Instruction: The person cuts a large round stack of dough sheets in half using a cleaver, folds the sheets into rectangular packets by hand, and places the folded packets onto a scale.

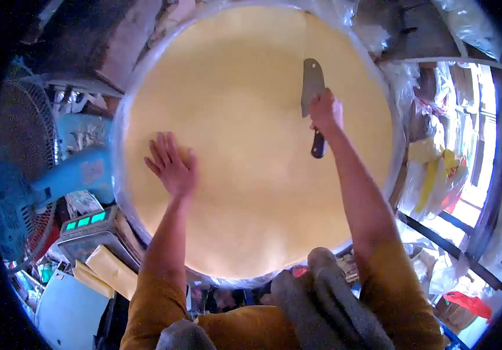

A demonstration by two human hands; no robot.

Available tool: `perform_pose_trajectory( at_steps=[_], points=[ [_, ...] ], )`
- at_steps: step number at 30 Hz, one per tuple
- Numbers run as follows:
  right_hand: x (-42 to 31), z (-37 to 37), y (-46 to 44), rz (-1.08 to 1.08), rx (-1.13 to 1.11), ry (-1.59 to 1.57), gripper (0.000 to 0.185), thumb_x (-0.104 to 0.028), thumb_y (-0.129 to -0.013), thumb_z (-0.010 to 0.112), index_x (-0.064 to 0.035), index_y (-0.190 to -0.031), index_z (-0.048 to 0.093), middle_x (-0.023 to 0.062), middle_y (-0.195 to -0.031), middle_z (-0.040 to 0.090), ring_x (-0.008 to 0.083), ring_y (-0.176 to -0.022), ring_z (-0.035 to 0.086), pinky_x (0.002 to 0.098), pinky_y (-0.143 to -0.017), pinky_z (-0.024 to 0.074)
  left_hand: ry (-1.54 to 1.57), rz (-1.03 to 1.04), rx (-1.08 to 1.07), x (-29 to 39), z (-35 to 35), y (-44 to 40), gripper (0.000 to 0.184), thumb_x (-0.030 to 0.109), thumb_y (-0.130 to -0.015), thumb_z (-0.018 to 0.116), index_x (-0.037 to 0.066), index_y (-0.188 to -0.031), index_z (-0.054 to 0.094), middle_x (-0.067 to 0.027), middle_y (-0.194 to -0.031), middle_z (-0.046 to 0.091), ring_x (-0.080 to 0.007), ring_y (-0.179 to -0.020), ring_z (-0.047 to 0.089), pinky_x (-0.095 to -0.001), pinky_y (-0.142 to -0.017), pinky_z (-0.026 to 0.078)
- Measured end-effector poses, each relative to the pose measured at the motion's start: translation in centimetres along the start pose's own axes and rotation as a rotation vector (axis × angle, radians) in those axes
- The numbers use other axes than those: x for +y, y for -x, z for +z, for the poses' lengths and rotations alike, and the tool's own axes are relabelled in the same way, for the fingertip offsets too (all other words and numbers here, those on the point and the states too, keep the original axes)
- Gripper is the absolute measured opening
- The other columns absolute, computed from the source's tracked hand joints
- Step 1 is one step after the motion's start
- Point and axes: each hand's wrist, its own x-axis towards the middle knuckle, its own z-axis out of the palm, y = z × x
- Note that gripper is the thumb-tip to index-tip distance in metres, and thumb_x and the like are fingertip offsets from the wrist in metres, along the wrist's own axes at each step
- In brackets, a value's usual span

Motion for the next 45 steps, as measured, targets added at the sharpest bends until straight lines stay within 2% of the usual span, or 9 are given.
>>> perform_pose_trajectory(
  at_steps=[3, 6, 10, 17, 29, 35, 38, 41, 45],
  points=[
    [1.1, 2.4, 0.7, -0.058, 0.126, 0.088, 0.018, -0.019, -0.081, 0.053, -0.0037, -0.086, 0.046, 0.0190, -0.062, 0.058, 0.0332, -0.052, 0.060, 0.0434, -0.046, 0.0472, -0.002, -0.022, 0.011, -0.3, 0.3, -0.9, 0.068, 0.039, -0.082, 0.050, 0.010, -0.139, 0.027, -0.0136, -0.146, 0.020, -0.0378, -0.134, 0.015, -0.0609, -0.104, 0.008],
    [0.7, 0.7, 1.4, 0.075, 0.026, -0.059, 0.020, -0.022, -0.083, 0.051, -0.0034, -0.085, 0.045, 0.0200, -0.060, 0.058, 0.0351, -0.051, 0.060, 0.0445, -0.047, 0.0473, 0.013, -0.037, 0.043, 0.1, 0.2, -1.2, 0.066, 0.039, -0.083, 0.049, 0.010, -0.139, 0.027, -0.0132, -0.146, 0.020, -0.0374, -0.135, 0.015, -0.0607, -0.104, 0.008],
    [-0.5, 0.5, 1.7, -0.030, 0.015, -0.003, 0.023, -0.024, -0.085, 0.050, -0.0014, -0.086, 0.046, 0.0193, -0.060, 0.058, 0.0350, -0.050, 0.059, 0.0444, -0.045, 0.0470, -0.006, -0.022, 0.016, -0.3, 0.0, -0.1, 0.065, 0.040, -0.084, 0.049, 0.010, -0.138, 0.028, -0.0127, -0.146, 0.021, -0.0364, -0.135, 0.015, -0.0606, -0.104, 0.009],
    [2.3, 2.8, 2.8, -0.019, 0.087, 0.070, 0.022, -0.024, -0.082, 0.050, -0.0037, -0.089, 0.048, 0.0226, -0.076, 0.060, 0.0406, -0.073, 0.059, 0.0488, -0.062, 0.0465, -0.003, 0.000, 0.057, -0.1, 0.3, -0.5, 0.064, 0.039, -0.084, 0.049, 0.010, -0.138, 0.029, -0.0124, -0.145, 0.022, -0.0357, -0.135, 0.016, -0.0606, -0.104, 0.009],
    [0.3, 0.6, 3.3, 0.024, -0.042, 0.112, 0.023, -0.022, -0.080, 0.052, -0.0020, -0.088, 0.047, 0.0201, -0.074, 0.062, 0.0370, -0.068, 0.061, 0.0467, -0.061, 0.0491, -0.021, 0.008, 0.041, -0.7, 0.6, -0.4, 0.066, 0.039, -0.084, 0.049, 0.010, -0.138, 0.027, -0.0129, -0.146, 0.020, -0.0379, -0.134, 0.014, -0.0616, -0.103, 0.009],
    [-1.2, 3.8, -2.5, -0.125, 0.268, 0.148, 0.022, -0.021, -0.079, 0.053, -0.0026, -0.089, 0.048, 0.0175, -0.074, 0.062, 0.0347, -0.070, 0.062, 0.0457, -0.062, 0.0498, -0.013, -0.008, 0.018, -0.5, 0.5, -0.6, 0.065, 0.037, -0.084, 0.048, 0.009, -0.138, 0.027, -0.0143, -0.146, 0.020, -0.0381, -0.134, 0.014, -0.0625, -0.102, 0.010],
    [-1.4, 1.6, -2.2, -0.024, 0.055, -0.048, 0.023, -0.022, -0.077, 0.056, -0.0039, -0.089, 0.048, 0.0173, -0.076, 0.061, 0.0353, -0.072, 0.061, 0.0460, -0.063, 0.0496, 0.010, -0.016, 0.013, -0.4, 0.1, -0.7, 0.066, 0.038, -0.083, 0.049, 0.008, -0.138, 0.027, -0.0145, -0.145, 0.021, -0.0383, -0.134, 0.015, -0.0628, -0.102, 0.010],
    [0.8, 0.9, 0.8, -0.039, -0.027, 0.174, 0.023, -0.022, -0.077, 0.056, -0.0049, -0.090, 0.048, 0.0182, -0.077, 0.061, 0.0372, -0.072, 0.061, 0.0474, -0.063, 0.0485, 0.009, 0.006, 0.056, -0.2, 0.3, -0.5, 0.067, 0.039, -0.083, 0.050, 0.009, -0.138, 0.027, -0.0141, -0.145, 0.021, -0.0384, -0.134, 0.015, -0.0629, -0.102, 0.010],
    [1.0, 4.2, 1.4, -0.040, 0.182, 0.046, 0.022, -0.024, -0.081, 0.053, -0.0047, -0.091, 0.047, 0.0210, -0.073, 0.060, 0.0408, -0.073, 0.059, 0.0496, -0.060, 0.0464, -0.040, 0.015, 0.071, -0.2, 0.6, -0.2, 0.064, 0.039, -0.085, 0.047, 0.010, -0.138, 0.028, -0.0129, -0.146, 0.020, -0.0367, -0.134, 0.016, -0.0620, -0.102, 0.012]
  ],
)
